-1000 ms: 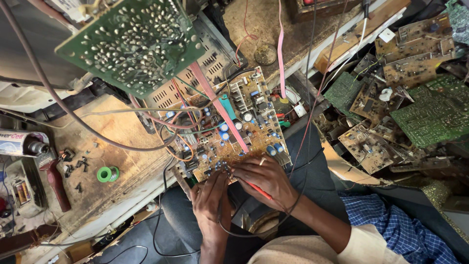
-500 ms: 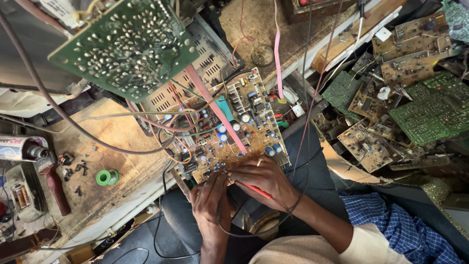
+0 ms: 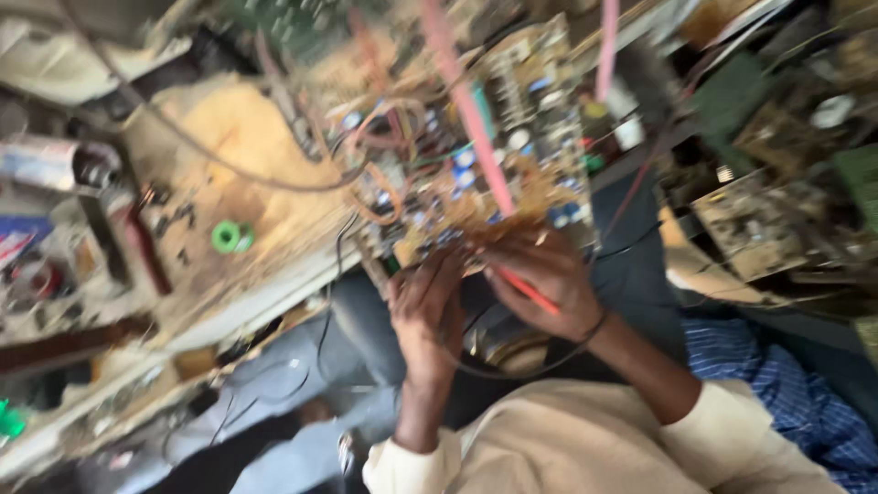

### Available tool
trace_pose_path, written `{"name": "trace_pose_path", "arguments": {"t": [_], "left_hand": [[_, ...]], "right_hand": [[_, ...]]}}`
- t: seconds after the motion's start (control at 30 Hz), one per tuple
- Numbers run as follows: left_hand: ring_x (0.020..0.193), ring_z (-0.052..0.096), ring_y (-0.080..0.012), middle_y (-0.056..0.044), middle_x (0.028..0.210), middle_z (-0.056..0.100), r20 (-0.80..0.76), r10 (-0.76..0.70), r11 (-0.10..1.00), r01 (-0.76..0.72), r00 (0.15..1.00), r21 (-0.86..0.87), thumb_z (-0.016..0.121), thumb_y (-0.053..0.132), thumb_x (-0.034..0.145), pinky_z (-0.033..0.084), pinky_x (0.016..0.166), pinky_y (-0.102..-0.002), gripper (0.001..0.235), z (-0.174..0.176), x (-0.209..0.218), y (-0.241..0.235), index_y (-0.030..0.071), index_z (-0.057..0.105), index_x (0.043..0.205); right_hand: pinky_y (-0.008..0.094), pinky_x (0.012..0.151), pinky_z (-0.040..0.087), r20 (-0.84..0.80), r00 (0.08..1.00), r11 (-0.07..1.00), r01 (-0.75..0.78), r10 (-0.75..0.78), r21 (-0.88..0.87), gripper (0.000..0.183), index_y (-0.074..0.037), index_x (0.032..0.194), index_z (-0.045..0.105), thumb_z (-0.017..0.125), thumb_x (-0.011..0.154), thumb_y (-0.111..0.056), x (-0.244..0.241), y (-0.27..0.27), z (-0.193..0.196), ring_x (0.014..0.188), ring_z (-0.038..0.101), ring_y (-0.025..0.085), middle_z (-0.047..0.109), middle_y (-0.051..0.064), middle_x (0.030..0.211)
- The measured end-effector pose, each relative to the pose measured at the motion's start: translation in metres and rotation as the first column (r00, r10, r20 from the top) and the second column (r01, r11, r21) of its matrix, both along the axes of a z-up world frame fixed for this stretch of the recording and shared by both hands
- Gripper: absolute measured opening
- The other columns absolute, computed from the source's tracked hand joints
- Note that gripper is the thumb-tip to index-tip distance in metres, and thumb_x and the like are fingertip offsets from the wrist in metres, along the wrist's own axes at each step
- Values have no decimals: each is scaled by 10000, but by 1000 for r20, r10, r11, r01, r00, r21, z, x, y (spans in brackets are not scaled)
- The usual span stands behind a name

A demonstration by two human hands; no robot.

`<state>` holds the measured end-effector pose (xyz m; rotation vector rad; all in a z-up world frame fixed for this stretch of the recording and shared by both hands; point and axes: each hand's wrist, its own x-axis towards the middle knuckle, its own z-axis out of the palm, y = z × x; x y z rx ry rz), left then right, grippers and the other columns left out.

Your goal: The person uses multimeter probes to test various points on a circuit board, moving the probes across different components while seated at a workbench.

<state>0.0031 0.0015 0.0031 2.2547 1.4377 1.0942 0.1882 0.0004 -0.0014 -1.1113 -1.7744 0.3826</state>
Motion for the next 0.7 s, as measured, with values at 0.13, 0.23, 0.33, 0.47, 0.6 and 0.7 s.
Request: {"name": "trace_pose_path", "arguments": {"t": [0.13,0.23,0.33,0.47,0.6,0.7], "left_hand": [[997,670,-274,-83,1221,723,23,10,1000,-9,1000,-19,743,-27,877,480,959,-388,315,-2,2,0,67,724,1177],[993,665,-279,-81,1230,719,0,10,1000,-10,1000,-16,750,-25,872,476,964,-388,330,0,0,-2,66,722,1189],[1002,665,-280,-87,1238,713,1,-12,999,12,1000,-36,729,-32,865,473,982,-400,346,1,-1,-1,57,713,1199],[1006,670,-275,-87,1241,712,-2,-9,999,9,1000,-37,729,-17,878,470,988,-403,341,0,-1,-1,64,713,1208],[1011,669,-276,-81,1234,714,-16,5,1000,-5,1000,-24,740,-9,894,468,990,-405,318,-2,0,-1,72,717,1200],[1009,672,-272,-78,1232,714,-9,6,1000,-6,1000,-20,740,-8,894,469,990,-405,313,-1,0,0,74,716,1195]], "right_hand": [[393,900,557,72,997,1000,21,-21,-5,289,-34,1130,725,789,849,-10,-1,2,-1,995,733,264,757,113,1074],[401,904,557,92,995,999,25,-27,24,279,-26,1110,725,798,842,-10,-3,2,-1,970,734,273,752,116,1055],[393,881,553,106,994,1000,22,-23,12,286,-21,1104,730,798,826,-12,-2,4,-1,969,736,262,757,114,1056],[389,879,553,122,992,999,26,-29,23,279,-22,1101,728,802,833,-8,-3,4,-1,978,737,255,758,109,1072],[373,842,543,146,989,999,23,-26,22,276,-24,1095,729,808,832,-8,-3,4,-1,970,739,235,763,99,1074],[365,844,541,159,987,999,26,-32,42,284,-25,1107,727,808,835,-12,-5,4,0,976,738,227,763,98,1082]]}}
